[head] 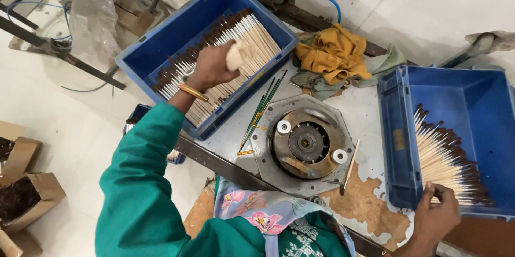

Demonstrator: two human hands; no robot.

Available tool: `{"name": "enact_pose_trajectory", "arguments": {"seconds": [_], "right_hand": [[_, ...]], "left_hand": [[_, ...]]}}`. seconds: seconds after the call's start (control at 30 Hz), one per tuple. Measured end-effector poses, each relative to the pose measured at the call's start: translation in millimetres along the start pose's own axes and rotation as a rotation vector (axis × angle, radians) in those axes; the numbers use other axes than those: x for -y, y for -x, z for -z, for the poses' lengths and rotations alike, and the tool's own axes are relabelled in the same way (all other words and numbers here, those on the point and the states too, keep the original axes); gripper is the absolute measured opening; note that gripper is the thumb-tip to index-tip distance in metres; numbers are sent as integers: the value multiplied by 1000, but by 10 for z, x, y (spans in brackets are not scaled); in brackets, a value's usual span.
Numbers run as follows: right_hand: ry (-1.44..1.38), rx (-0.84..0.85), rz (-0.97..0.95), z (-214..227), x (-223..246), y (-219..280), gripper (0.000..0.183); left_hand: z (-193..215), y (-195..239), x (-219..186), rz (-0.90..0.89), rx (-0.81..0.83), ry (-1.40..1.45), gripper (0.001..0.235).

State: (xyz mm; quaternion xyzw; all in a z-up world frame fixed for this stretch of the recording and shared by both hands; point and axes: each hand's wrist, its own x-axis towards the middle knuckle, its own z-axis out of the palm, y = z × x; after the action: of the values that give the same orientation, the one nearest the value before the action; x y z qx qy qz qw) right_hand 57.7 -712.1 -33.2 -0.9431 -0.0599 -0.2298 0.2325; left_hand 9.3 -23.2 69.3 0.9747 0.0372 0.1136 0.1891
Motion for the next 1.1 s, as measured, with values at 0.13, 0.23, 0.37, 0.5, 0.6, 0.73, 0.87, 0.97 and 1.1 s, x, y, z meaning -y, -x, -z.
{"name": "enact_pose_trajectory", "arguments": {"seconds": [0.13,0.23,0.37,0.5,0.6,0.73,0.87,0.97,1.1], "right_hand": [[12,-71,64,145,161,59,15],[-48,-39,-24,180,318,54,18],[-71,88,-109,233,736,10,24],[-244,119,-31,-51,819,82,23],[-256,204,81,-1,1194,25,19],[-339,312,-54,-59,1764,-44,19],[-533,652,73,-243,2506,-44,26],[-570,851,205,-525,2927,23,32],[-608,952,509,-932,2958,213,28]], "left_hand": [[21,101,30,-141,-365,410,49],[-168,259,219,-107,-518,698,51],[-595,476,416,230,-552,608,40],[-788,444,879,348,-933,644,40],[-863,480,1447,600,-1116,1057,39],[-518,586,828,714,-970,1511,38],[-826,1020,-336,670,-297,1640,63],[-1417,1413,-912,586,13,1466,78],[-1656,1776,-1299,502,229,1390,56]]}}
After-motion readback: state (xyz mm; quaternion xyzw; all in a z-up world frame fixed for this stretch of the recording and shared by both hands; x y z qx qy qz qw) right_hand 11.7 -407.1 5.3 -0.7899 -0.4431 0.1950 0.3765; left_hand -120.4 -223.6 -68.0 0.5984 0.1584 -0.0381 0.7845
